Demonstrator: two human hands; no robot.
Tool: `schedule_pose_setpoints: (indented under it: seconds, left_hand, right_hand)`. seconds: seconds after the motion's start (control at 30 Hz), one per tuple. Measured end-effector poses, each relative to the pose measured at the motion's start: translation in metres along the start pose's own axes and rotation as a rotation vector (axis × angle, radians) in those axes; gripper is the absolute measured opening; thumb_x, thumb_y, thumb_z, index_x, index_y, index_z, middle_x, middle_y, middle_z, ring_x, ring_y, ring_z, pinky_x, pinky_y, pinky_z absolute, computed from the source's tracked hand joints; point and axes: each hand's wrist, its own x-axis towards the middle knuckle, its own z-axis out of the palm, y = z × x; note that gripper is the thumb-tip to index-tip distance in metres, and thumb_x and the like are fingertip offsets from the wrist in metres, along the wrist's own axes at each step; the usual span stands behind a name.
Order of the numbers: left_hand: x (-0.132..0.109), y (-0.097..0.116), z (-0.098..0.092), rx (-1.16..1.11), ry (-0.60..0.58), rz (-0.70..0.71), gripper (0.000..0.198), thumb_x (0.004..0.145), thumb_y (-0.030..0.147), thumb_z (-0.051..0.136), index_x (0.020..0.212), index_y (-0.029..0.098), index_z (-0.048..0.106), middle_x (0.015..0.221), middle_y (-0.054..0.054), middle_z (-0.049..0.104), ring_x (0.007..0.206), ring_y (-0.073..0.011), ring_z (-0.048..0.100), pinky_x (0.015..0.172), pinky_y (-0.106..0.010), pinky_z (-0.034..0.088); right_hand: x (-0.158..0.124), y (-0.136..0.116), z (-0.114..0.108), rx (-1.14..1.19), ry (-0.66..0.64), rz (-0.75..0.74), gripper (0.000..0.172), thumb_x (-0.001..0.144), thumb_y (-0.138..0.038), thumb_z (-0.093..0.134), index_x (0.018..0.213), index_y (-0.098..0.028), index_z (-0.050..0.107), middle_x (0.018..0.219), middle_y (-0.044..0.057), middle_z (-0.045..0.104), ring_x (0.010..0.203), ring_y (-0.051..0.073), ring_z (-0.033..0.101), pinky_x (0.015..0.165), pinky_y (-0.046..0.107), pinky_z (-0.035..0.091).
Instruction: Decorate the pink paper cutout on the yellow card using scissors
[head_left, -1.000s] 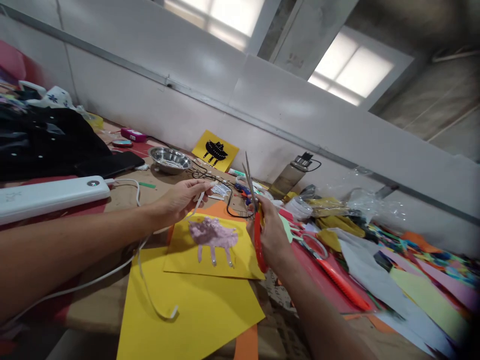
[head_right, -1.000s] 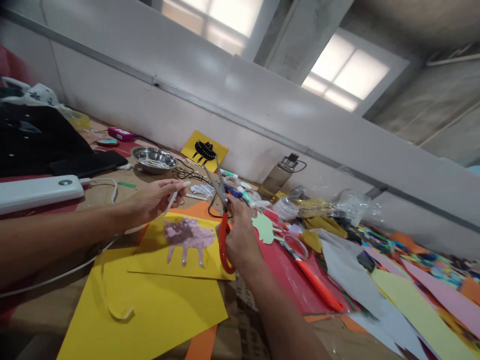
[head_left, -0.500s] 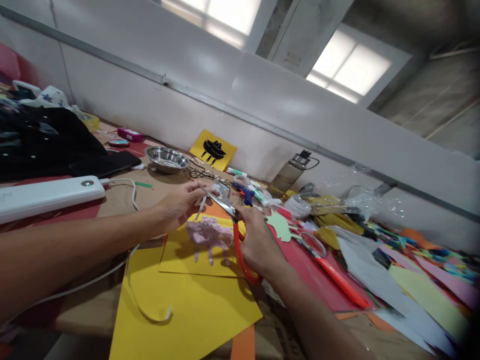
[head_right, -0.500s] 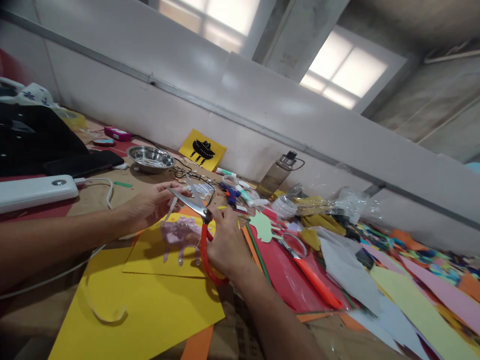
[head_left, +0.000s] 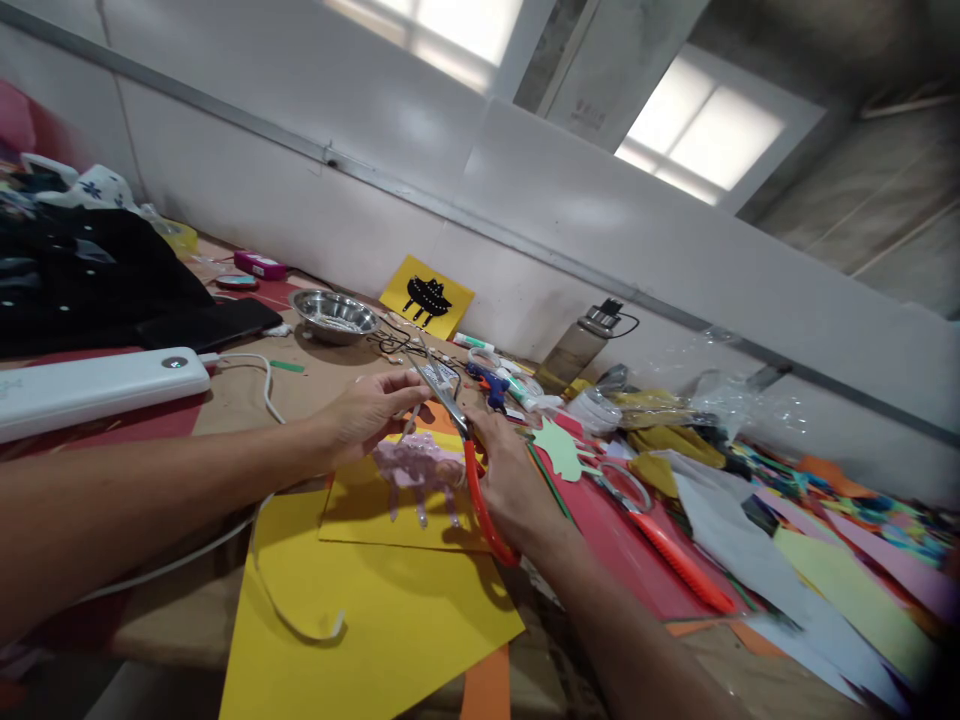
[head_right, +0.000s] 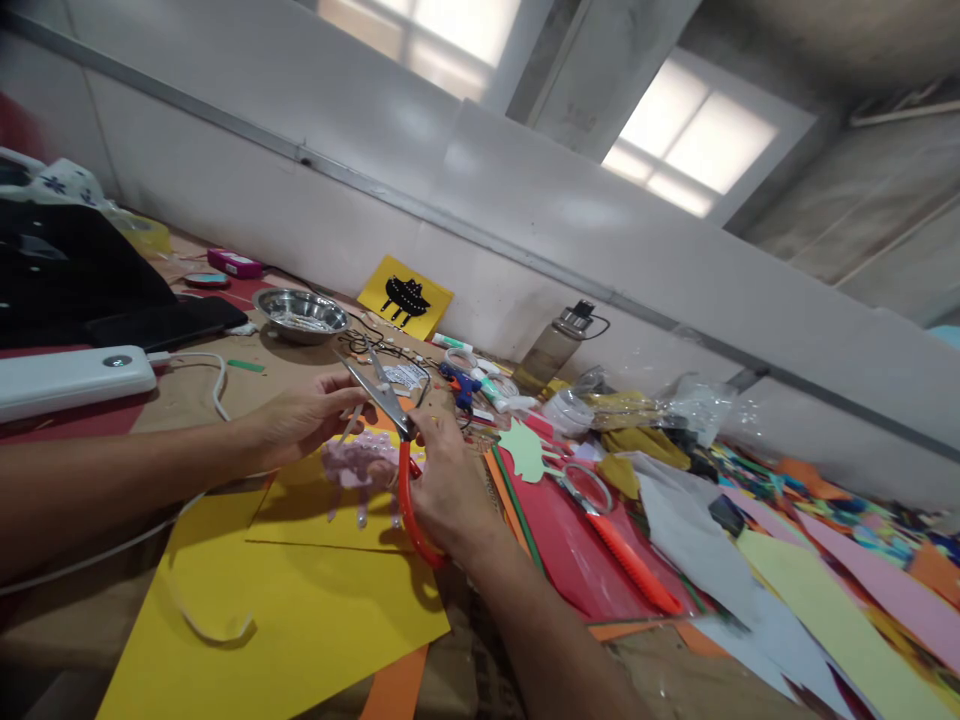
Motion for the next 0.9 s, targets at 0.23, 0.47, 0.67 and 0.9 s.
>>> schedule_pose_setpoints:
  seconds: [0.23, 0.47, 0.67, 0.9]
  left_hand:
    - [0.0004, 0.0018, 0.0016, -0.002, 0.002, -0.008, 0.016, 0.069, 0.027, 0.069, 0.074, 0.014, 0.061, 0.070, 0.000, 0.060, 0.062, -0.0072, 0.054, 0.051, -0.017, 0.039]
    - [-0.0007, 0.0044, 0.0024, 0.010, -0.002, 0.000, 0.015, 0.069, 0.027, 0.069, 0.073, 0.014, 0.062, 0.069, -0.001, 0.059, 0.060, -0.0069, 0.054, 0.048, -0.016, 0.037]
    - [-0.0019, 0.0046, 0.0029, -0.006, -0.006, -0.008, 0.015, 0.070, 0.025, 0.069, 0.076, 0.014, 0.062, 0.074, -0.001, 0.061, 0.060, -0.0062, 0.054, 0.052, -0.017, 0.039]
    - [-0.0057, 0.0088, 0.0072, 0.018, 0.039, -0.023, 0.008, 0.072, 0.021, 0.065, 0.073, 0.014, 0.062, 0.074, -0.002, 0.064, 0.061, -0.0075, 0.054, 0.052, -0.019, 0.038]
  right_hand:
    - [0.0013, 0.0000, -0.0012, 0.025, -0.003, -0.033, 0.051, 0.077, -0.040, 0.057, 0.124, -0.022, 0.045, 0.116, 0.011, 0.054, 0.105, 0.025, 0.053, 0.086, 0.039, 0.044]
    - [0.0004, 0.0029, 0.0002, 0.024, 0.008, -0.011, 0.047, 0.078, -0.040, 0.057, 0.120, -0.021, 0.049, 0.111, 0.011, 0.057, 0.100, 0.024, 0.055, 0.084, 0.039, 0.045]
    - [0.0000, 0.0046, 0.0005, 0.033, 0.022, -0.037, 0.045, 0.078, -0.041, 0.056, 0.118, -0.021, 0.051, 0.110, 0.011, 0.059, 0.099, 0.024, 0.056, 0.084, 0.038, 0.045]
    - [-0.0025, 0.0025, -0.0005, -0.024, 0.029, -0.024, 0.046, 0.078, -0.046, 0.055, 0.115, -0.019, 0.053, 0.100, 0.010, 0.062, 0.086, 0.022, 0.058, 0.077, 0.034, 0.046]
